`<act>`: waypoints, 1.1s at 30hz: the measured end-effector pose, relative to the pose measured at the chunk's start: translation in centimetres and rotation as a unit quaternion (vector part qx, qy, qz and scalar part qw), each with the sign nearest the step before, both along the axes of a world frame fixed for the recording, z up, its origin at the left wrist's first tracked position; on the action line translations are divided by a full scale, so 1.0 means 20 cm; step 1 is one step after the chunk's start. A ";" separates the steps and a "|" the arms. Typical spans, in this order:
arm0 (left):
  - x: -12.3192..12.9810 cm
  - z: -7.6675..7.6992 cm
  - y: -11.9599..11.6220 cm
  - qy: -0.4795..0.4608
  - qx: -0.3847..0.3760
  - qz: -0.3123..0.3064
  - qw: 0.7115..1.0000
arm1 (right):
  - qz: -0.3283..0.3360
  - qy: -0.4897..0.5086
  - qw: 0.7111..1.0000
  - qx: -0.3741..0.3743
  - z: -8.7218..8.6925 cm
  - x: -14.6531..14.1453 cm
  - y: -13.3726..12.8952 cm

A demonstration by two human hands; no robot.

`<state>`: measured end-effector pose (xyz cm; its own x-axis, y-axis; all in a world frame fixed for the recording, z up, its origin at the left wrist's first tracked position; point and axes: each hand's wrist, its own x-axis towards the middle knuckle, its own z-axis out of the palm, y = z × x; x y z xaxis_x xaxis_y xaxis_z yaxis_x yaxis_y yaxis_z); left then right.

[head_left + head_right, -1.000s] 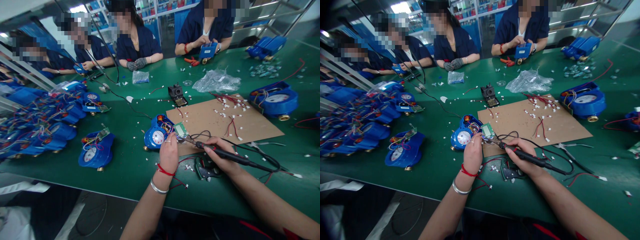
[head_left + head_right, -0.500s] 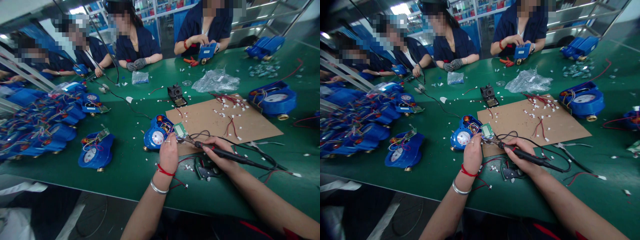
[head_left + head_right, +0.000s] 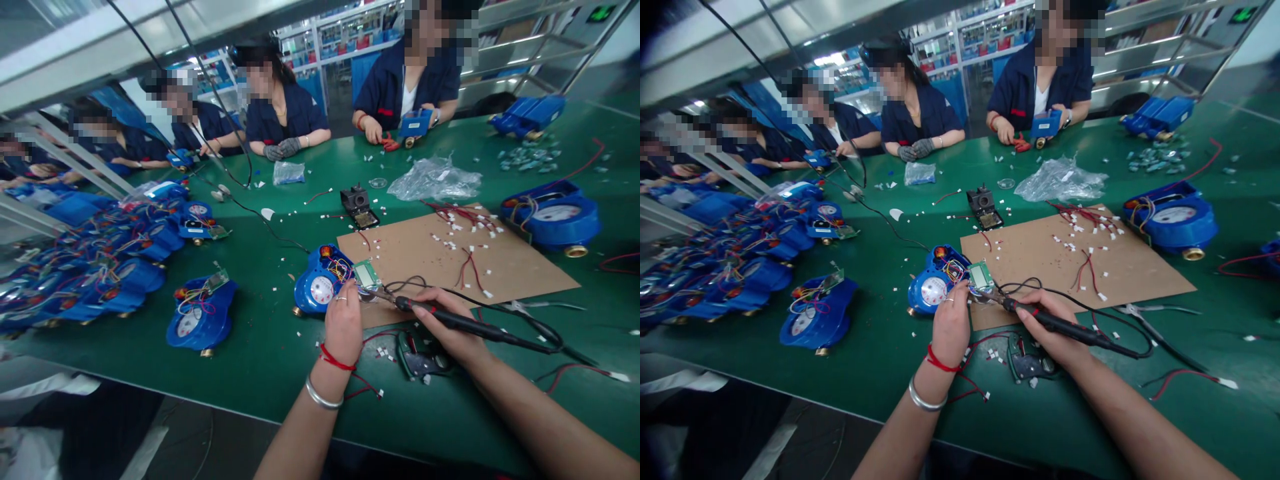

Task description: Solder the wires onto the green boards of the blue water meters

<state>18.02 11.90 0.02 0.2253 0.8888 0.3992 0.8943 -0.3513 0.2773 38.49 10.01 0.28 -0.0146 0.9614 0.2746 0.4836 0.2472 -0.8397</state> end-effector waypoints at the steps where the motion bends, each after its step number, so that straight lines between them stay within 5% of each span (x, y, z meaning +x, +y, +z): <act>1: 0.00 0.00 0.00 0.000 0.002 0.000 1.000 | -0.002 0.008 1.000 -0.003 0.00 0.00 0.00; 33: 0.00 -0.02 0.00 -0.021 0.006 -0.008 1.000 | -0.019 -0.002 1.000 -0.001 -0.03 0.04 0.00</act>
<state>17.95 12.00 -0.31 0.2225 0.8803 0.4190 0.8765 -0.3688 0.3095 39.30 9.97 -0.33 0.0216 0.9619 0.2726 0.4954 0.2266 -0.8386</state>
